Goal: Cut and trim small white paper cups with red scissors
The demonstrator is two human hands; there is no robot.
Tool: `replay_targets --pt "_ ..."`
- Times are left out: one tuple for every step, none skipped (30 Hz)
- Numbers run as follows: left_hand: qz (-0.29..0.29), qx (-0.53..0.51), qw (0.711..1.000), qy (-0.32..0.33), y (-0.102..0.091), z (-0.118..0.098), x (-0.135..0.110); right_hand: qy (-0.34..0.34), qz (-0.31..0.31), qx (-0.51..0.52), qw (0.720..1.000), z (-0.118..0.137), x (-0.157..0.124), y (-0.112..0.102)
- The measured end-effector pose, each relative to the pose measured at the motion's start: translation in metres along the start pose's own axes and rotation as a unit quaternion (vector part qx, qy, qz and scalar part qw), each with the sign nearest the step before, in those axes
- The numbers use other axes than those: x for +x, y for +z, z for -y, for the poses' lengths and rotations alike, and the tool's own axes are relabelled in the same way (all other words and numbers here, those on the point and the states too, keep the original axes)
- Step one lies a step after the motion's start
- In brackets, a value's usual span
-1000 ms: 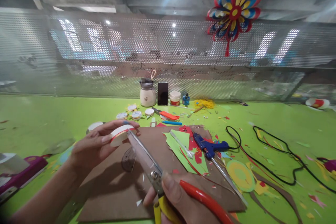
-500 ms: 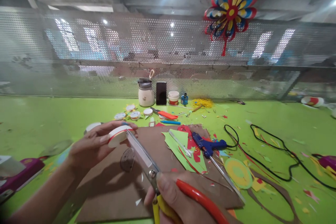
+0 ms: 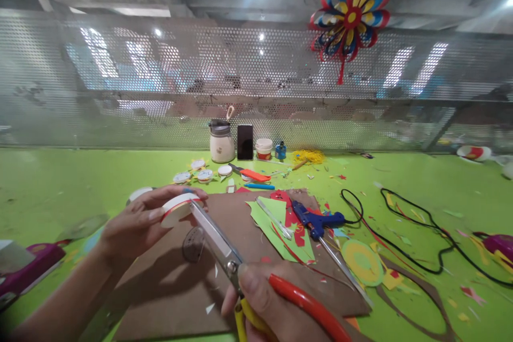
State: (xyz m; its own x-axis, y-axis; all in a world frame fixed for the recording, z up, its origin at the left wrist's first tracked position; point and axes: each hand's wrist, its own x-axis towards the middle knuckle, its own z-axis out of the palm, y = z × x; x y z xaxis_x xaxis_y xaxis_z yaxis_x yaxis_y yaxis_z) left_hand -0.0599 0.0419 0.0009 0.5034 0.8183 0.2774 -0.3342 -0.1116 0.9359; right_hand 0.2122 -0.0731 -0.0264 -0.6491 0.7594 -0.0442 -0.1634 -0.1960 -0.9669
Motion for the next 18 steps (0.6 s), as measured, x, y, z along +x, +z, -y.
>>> replay_targets --pt "0.001 -0.001 1.0 -0.003 0.0 0.0 0.0 -0.002 0.0 -0.002 1.0 0.0 0.0 0.0" --pt "0.002 -0.003 1.0 -0.007 -0.001 0.0 0.0 -0.004 0.001 -0.004 1.0 -0.001 0.001 0.0" --pt "0.002 -0.007 1.0 -0.01 -0.002 0.001 0.0 -0.007 0.002 -0.006 1.0 -0.001 0.001 -0.001" --pt "0.0 -0.012 1.0 -0.01 -0.002 0.001 0.0 -0.009 0.003 -0.008 1.0 -0.001 0.002 -0.001" --pt "-0.002 -0.017 1.0 -0.009 -0.003 0.002 -0.001 -0.012 0.005 -0.01 1.0 0.0 0.002 -0.002" --pt "-0.003 -0.023 1.0 -0.007 -0.004 0.002 -0.001 -0.016 0.007 -0.012 1.0 0.0 0.003 -0.002" --pt "-0.003 -0.029 1.0 -0.004 -0.004 0.003 -0.001 -0.019 0.009 -0.015 1.0 0.0 0.004 -0.003" --pt "-0.004 -0.038 0.999 -0.001 -0.005 0.004 -0.001 -0.023 0.012 -0.019 0.999 0.0 0.004 -0.003" --pt "-0.006 -0.049 0.999 0.0 -0.006 0.005 -0.001 -0.028 0.016 -0.024 0.999 0.0 0.004 -0.003" --pt "-0.01 -0.063 0.998 0.001 -0.007 0.006 -0.001 -0.033 0.019 -0.03 0.999 0.0 0.004 -0.003" --pt "-0.017 -0.078 0.997 0.004 -0.008 0.007 0.0 -0.039 0.022 -0.037 0.998 0.0 0.004 -0.003" --pt "-0.029 -0.092 0.995 0.008 -0.008 0.008 0.0 -0.045 0.024 -0.045 0.998 0.0 0.003 -0.003" --pt "-0.044 -0.103 0.994 0.014 -0.008 0.008 0.001 -0.051 0.025 -0.053 0.997 -0.001 0.002 -0.004" --pt "-0.058 -0.11 0.992 0.02 -0.007 0.009 0.001 -0.057 0.025 -0.063 0.996 -0.001 0.002 -0.006" --pt "-0.07 -0.116 0.991 0.024 -0.006 0.009 0.002 -0.063 0.022 -0.072 0.995 0.0 0.001 -0.009" --pt "-0.08 -0.121 0.989 0.025 -0.004 0.009 0.002 -0.068 0.019 -0.077 0.995 0.001 0.001 -0.013" --pt "-0.088 -0.126 0.988 0.021 -0.001 0.009 0.002 -0.07 0.005 -0.086 0.994 0.003 0.001 -0.018" --pt "-0.093 -0.133 0.987 0.013 0.003 0.008 0.002 -0.074 -0.021 -0.109 0.991 0.005 0.001 -0.022"
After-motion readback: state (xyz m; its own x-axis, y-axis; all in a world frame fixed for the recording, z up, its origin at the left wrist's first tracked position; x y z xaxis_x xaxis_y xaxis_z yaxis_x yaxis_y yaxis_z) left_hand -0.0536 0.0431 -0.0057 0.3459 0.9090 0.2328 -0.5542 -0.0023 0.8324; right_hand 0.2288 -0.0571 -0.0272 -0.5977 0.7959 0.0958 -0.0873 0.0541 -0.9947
